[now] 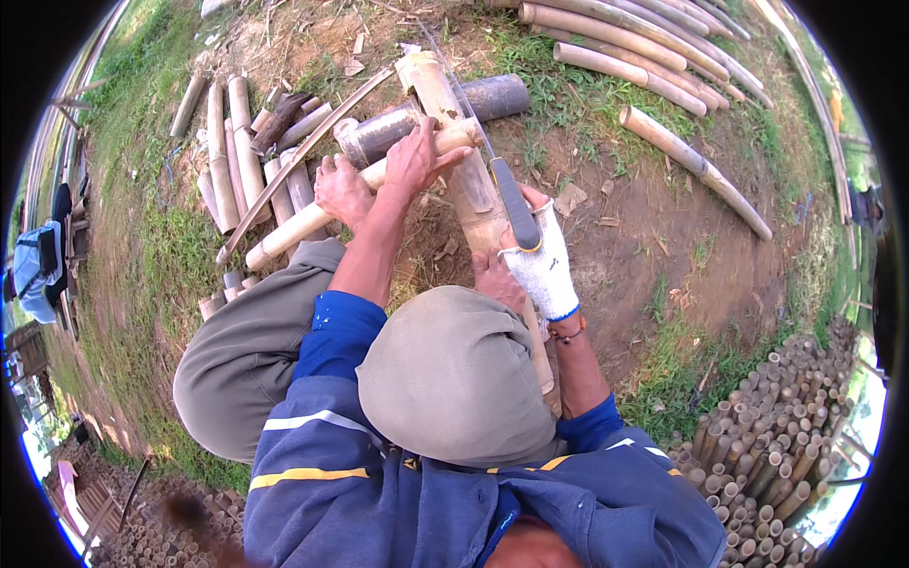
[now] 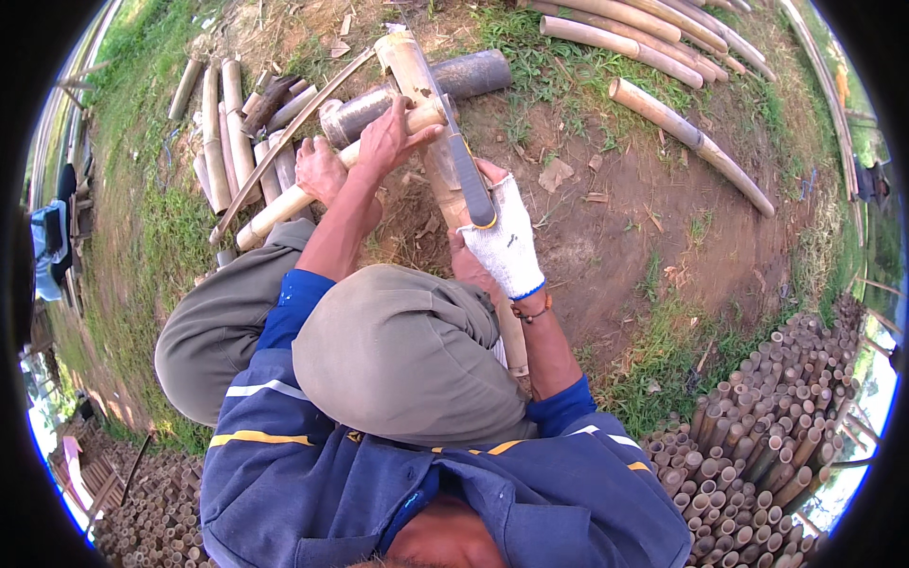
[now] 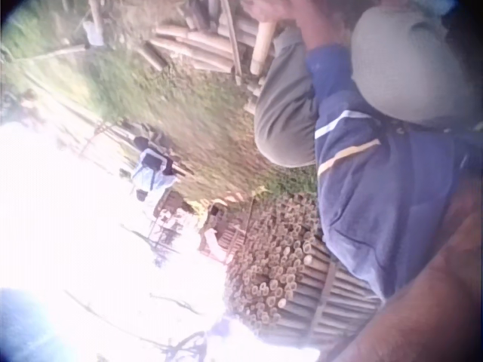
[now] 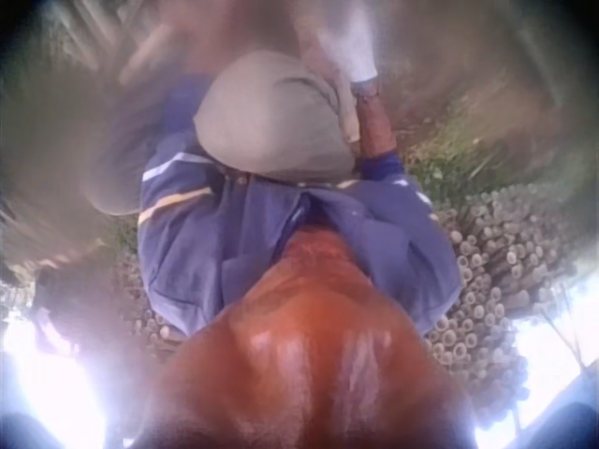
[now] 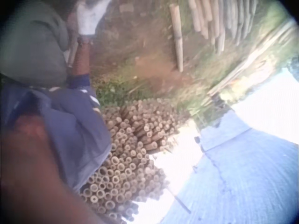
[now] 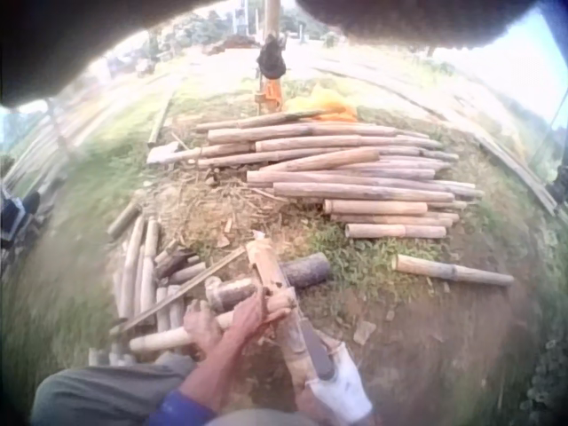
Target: The person sits on the ground and uses a hand saw to cut bamboo poles into shorter sections. They hold the bamboo steady with their hands and feet while sawing, then place the cut pieces aside.
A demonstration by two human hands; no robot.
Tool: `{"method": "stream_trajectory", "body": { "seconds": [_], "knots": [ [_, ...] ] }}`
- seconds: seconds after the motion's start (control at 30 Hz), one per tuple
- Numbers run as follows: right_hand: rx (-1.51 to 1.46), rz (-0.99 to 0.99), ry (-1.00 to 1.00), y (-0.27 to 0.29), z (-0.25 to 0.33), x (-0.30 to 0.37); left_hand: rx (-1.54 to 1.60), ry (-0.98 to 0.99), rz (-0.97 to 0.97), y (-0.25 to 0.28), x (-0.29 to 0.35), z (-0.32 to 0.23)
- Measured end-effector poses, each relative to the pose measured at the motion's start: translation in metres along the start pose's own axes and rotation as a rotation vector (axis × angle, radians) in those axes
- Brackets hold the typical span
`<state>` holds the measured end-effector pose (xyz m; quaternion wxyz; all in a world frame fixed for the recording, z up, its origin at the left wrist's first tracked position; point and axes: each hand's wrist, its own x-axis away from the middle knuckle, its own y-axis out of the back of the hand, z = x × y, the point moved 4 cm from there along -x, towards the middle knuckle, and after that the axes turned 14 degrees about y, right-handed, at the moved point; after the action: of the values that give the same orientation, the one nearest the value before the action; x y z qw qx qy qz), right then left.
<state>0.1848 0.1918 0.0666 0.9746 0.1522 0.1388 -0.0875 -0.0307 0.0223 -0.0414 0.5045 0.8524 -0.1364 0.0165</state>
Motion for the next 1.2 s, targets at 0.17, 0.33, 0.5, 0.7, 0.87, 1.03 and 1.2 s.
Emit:
{"method": "stream_trajectory", "body": {
  "seconds": [0.17, 0.33, 0.5, 0.7, 0.87, 1.03, 1.2],
  "knots": [
    [0.049, -0.015, -0.005, 0.001, 0.000, 0.014, -0.143, 0.010, 0.011, -0.001, -0.001, -0.009],
    [0.271, 0.137, -0.121, 0.043, 0.066, 0.111, -0.088, 0.038, 0.013, -0.007, -0.002, 0.008],
    [0.253, 0.082, -0.121, 0.051, 0.074, 0.126, -0.061, 0.039, 0.001, -0.008, 0.000, 0.009],
    [-0.075, -0.038, 0.016, -0.010, -0.023, -0.041, -0.121, 0.052, 0.089, -0.004, -0.006, -0.010],
    [0.254, 0.073, -0.012, 0.024, 0.034, 0.068, -0.114, 0.091, 0.083, 0.000, -0.007, -0.003],
    [0.299, 0.127, -0.229, 0.062, 0.084, 0.157, -0.066, 0.062, 0.043, -0.005, -0.001, 0.007],
    [0.006, -0.031, -0.019, 0.013, -0.017, 0.008, -0.093, 0.072, 0.096, 0.003, -0.007, -0.016]
  ]
}}
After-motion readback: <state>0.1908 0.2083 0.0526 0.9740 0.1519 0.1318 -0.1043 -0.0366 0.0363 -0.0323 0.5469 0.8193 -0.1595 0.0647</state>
